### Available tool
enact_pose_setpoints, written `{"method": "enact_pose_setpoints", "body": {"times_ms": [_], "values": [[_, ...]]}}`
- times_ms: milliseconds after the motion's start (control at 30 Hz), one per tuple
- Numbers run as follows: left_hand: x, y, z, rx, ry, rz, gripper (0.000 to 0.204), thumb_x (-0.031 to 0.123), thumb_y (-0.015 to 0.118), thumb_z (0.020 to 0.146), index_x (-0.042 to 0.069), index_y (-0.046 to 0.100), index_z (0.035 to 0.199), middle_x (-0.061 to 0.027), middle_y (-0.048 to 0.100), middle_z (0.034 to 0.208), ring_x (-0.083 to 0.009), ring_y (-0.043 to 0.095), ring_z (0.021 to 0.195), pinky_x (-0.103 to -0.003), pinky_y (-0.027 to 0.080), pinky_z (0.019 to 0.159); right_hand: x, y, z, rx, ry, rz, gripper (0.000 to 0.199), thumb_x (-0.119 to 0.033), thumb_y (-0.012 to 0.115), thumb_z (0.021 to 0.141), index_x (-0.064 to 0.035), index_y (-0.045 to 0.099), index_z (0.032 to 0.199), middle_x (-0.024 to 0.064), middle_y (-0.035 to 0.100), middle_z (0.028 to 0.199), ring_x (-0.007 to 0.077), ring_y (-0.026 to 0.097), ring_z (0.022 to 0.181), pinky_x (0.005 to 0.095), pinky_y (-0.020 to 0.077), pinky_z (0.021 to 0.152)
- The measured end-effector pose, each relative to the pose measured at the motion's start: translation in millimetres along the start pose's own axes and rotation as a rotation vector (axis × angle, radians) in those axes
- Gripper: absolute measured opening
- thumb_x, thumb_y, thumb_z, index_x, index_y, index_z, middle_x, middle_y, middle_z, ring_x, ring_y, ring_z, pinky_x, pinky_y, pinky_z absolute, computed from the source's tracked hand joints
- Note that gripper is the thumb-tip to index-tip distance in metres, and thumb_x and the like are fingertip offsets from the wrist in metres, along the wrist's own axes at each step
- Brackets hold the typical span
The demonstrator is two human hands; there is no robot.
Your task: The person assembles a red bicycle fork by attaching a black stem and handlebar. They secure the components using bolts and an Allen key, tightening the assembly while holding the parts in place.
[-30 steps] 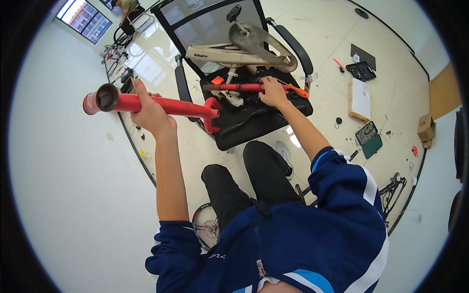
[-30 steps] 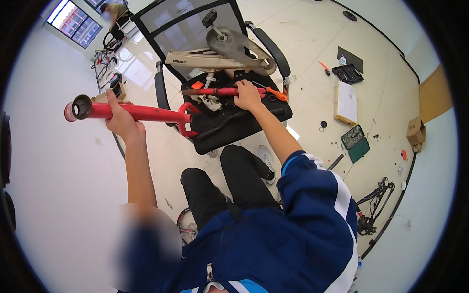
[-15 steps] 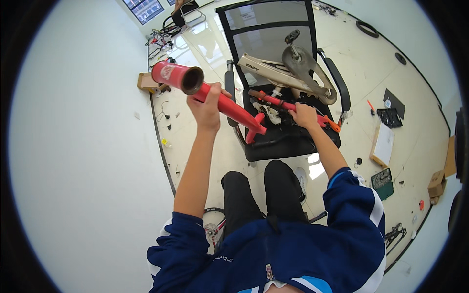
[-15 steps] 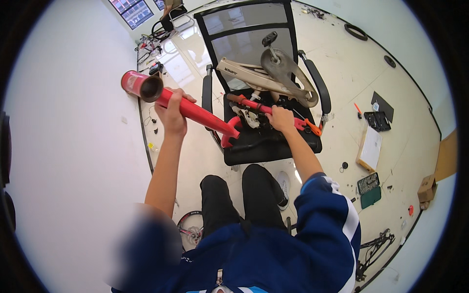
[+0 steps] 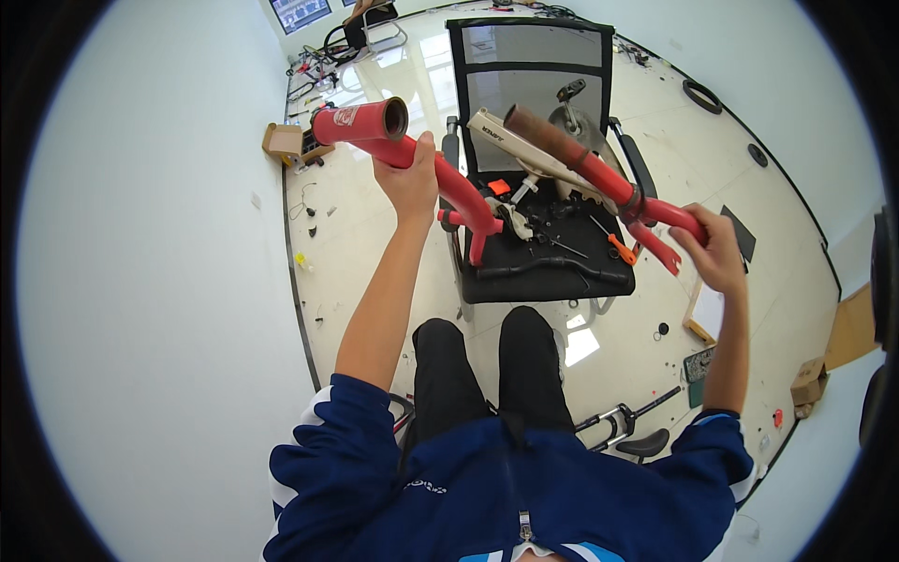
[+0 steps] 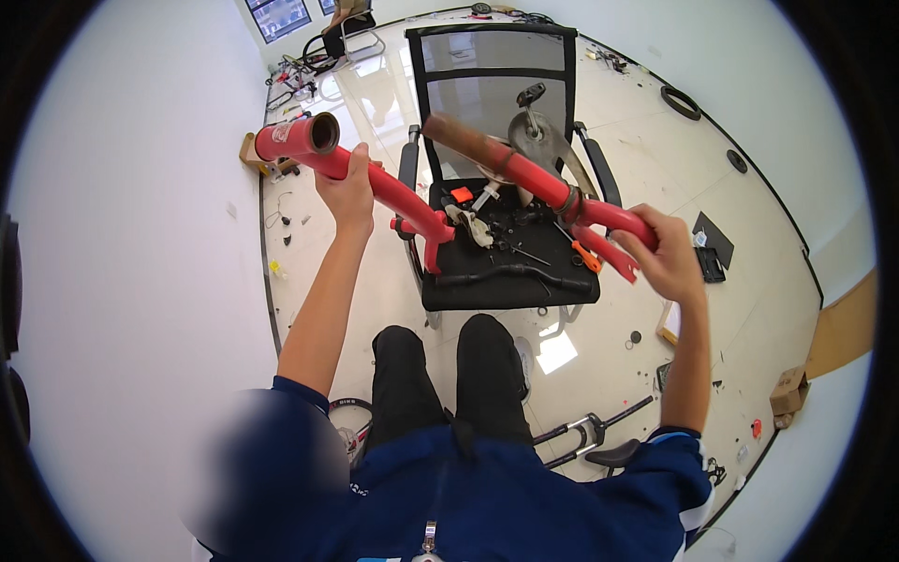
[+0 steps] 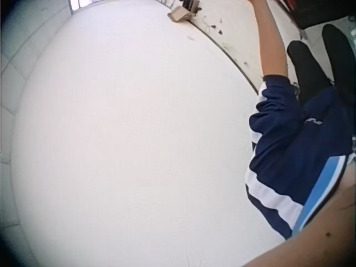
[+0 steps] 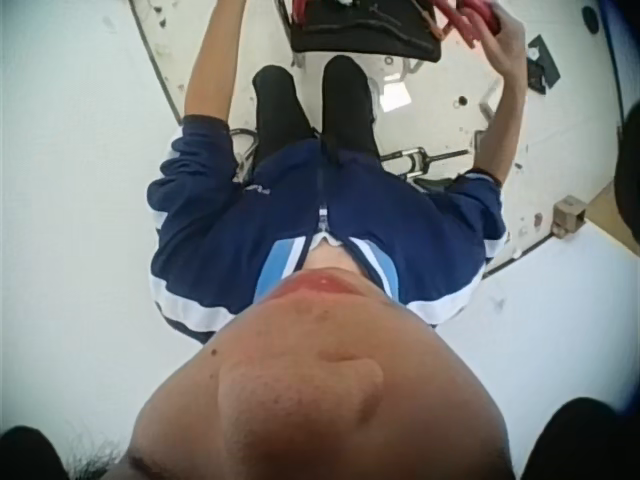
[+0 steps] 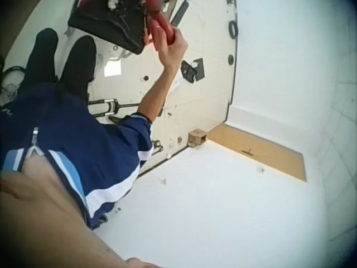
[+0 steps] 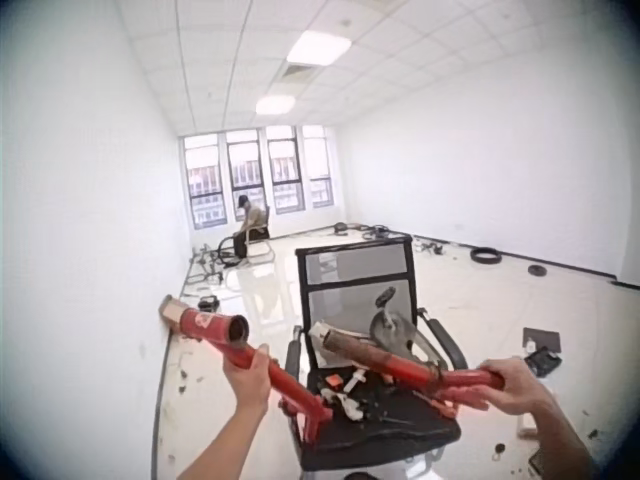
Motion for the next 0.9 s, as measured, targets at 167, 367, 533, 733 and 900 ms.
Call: {"method": "enact_pose_setpoints", "body": {"times_ms": [167, 367, 533, 733, 900], "values": [[-9.5, -2.2, -9.7, -0.033, 0.135, 0.106, 0.035, 0.009, 0.073, 0.084, 0.001, 0.048, 0.106, -0.0089, 0.063, 0.081, -0.0192, 0.068, 0.068, -0.033, 0.057, 0.061, -47.3, -25.9, 7.0, -0.178, -0.017, -0.15, 0.017, -0.017, 0.062, 0.091, -0.0002, 0.059, 0.092, 0.0088, 0.052, 0.061, 0.0197, 0.048, 0.053, 0.0312, 0.0382, 0.055], [1.0, 11.6, -36.7, -0.16, 0.058, -0.032, 0.039, 0.008, 0.076, 0.076, 0.002, 0.052, 0.106, -0.0046, 0.06, 0.089, -0.0131, 0.059, 0.078, -0.028, 0.05, 0.076, -76.2, -20.1, 19.3, -0.315, -0.026, -0.213, 0.018, -0.02, 0.061, 0.092, -0.0015, 0.059, 0.09, 0.0117, 0.049, 0.06, 0.0242, 0.047, 0.053, 0.0344, 0.038, 0.055], [14.0, 22.6, -55.6, -0.22, 0.068, -0.089, 0.039, 0.002, 0.072, 0.073, 0.002, 0.053, 0.107, -0.0057, 0.063, 0.089, -0.0124, 0.06, 0.077, -0.027, 0.051, 0.076, -83.4, -6.9, 22.4, -0.32, -0.076, -0.233, 0.023, -0.025, 0.063, 0.093, -0.002, 0.061, 0.092, 0.0113, 0.053, 0.061, 0.0241, 0.05, 0.054, 0.035, 0.0392, 0.056], [3.0, 34.8, -75.2, -0.293, 0.08, 0.007, 0.052, 0.009, 0.078, 0.068, 0.003, 0.051, 0.112, -0.0086, 0.064, 0.099, -0.0195, 0.064, 0.089, -0.032, 0.051, 0.083, -96.1, -4.8, 36.4, -0.391, -0.063, -0.245, 0.032, -0.033, 0.061, 0.096, -0.001, 0.062, 0.091, 0.0123, 0.057, 0.063, 0.0253, 0.052, 0.056, 0.0351, 0.0404, 0.056], [-1.0, 45.8, -86.9, -0.334, 0.125, 0.021, 0.057, 0.009, 0.078, 0.068, 0.002, 0.049, 0.116, -0.009, 0.064, 0.101, -0.0194, 0.064, 0.09, -0.032, 0.05, 0.085, -100.4, -4.7, 37.1, -0.436, -0.073, -0.208, 0.038, -0.038, 0.056, 0.098, -0.001, 0.063, 0.091, 0.0118, 0.057, 0.063, 0.0239, 0.051, 0.055, 0.0341, 0.04, 0.054]]}}
Point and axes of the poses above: each hand's wrist, its own z-axis towards the middle knuckle, its own y-axis out of the palm, x = y × z, the point moved 7 cm from there along z, towards the middle knuckle
